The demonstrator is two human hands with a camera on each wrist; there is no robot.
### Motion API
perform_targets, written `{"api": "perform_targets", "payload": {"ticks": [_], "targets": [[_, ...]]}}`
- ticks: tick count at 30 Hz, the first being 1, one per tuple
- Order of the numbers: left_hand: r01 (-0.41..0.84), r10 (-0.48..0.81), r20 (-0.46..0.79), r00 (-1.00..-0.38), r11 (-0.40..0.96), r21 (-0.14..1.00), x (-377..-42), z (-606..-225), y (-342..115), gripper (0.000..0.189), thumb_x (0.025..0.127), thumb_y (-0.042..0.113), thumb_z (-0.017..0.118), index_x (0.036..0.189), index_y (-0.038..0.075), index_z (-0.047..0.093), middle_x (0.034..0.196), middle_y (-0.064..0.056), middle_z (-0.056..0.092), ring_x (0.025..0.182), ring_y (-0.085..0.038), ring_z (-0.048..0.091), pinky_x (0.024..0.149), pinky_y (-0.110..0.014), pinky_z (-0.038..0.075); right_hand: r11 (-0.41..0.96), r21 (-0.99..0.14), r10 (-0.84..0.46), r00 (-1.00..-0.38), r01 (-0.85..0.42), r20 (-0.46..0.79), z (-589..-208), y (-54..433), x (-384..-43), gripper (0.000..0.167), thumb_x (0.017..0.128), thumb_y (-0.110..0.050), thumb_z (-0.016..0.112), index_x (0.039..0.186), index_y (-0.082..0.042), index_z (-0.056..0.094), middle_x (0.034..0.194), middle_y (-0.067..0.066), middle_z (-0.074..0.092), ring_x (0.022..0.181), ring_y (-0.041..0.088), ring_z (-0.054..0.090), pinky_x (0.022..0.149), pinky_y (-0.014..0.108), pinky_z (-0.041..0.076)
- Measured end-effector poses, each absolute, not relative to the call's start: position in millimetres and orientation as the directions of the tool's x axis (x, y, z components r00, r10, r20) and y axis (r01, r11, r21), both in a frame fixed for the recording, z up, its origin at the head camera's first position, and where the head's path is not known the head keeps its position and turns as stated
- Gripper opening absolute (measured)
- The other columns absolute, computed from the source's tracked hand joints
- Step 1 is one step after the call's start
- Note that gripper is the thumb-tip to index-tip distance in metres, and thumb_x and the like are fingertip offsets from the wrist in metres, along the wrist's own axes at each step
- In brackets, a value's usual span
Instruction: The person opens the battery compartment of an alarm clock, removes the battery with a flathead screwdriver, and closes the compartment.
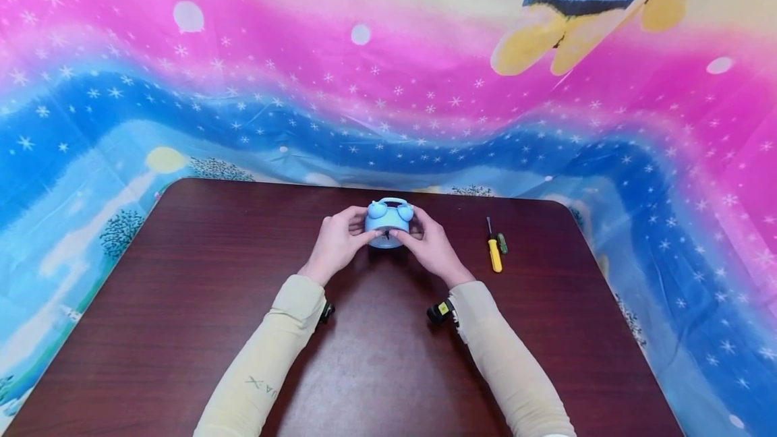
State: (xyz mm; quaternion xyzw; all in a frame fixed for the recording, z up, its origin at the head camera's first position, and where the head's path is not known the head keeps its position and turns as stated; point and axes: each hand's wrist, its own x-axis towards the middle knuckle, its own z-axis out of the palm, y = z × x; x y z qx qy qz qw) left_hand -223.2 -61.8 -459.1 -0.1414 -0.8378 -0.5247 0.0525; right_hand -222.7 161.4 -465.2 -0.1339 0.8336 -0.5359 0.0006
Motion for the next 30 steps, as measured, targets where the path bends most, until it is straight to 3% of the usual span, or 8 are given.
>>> {"api": "perform_targets", "payload": {"ticks": [5,18,24,30], "targets": [[0.282,0.162,0.233,-0.959,0.438,0.854,-224.0,-459.4,-60.9,0.047,0.084,0.021,0.086,0.124,0.002,0.069,0.115,-0.015,0.073,0.101,-0.021,0.072,0.087,-0.036,0.057,0.4,-0.887,-0.219,-0.964,-0.232,0.153,-467.9,160.1,-223.9,0.069,0.096,-0.033,0.073,0.155,-0.014,0.043,0.128,0.009,0.065,0.101,0.021,0.067,0.089,0.038,0.056],[0.225,0.124,0.189,-0.974,0.462,0.858,-224.7,-463.7,-59.8,0.046,0.091,0.029,0.08,0.125,0.001,0.068,0.114,-0.014,0.073,0.099,-0.023,0.072,0.087,-0.036,0.057,0.479,-0.847,-0.237,-0.963,-0.23,0.128,-470.5,160.8,-222.3,0.068,0.104,-0.035,0.06,0.162,-0.014,0.03,0.138,0.011,0.061,0.109,0.021,0.065,0.093,0.039,0.054],[0.205,0.132,0.162,-0.978,0.468,0.86,-224.6,-462.3,-58.6,0.046,0.096,0.031,0.074,0.129,0.0,0.066,0.115,-0.017,0.072,0.101,-0.026,0.072,0.089,-0.039,0.057,0.452,-0.867,-0.186,-0.973,-0.209,0.138,-473.5,161.1,-223.0,0.064,0.104,-0.036,0.06,0.158,-0.01,0.038,0.134,0.013,0.063,0.11,0.022,0.065,0.095,0.04,0.053],[0.163,0.102,0.131,-0.986,0.46,0.873,-224.1,-463.5,-57.5,0.043,0.099,0.033,0.07,0.13,0.005,0.06,0.113,-0.015,0.073,0.103,-0.024,0.071,0.088,-0.041,0.057,0.35,-0.927,-0.114,-0.988,-0.136,0.102,-478.1,157.8,-222.6,0.05,0.103,-0.035,0.063,0.142,-0.012,0.043,0.129,0.015,0.064,0.111,0.024,0.065,0.092,0.042,0.055]]}}
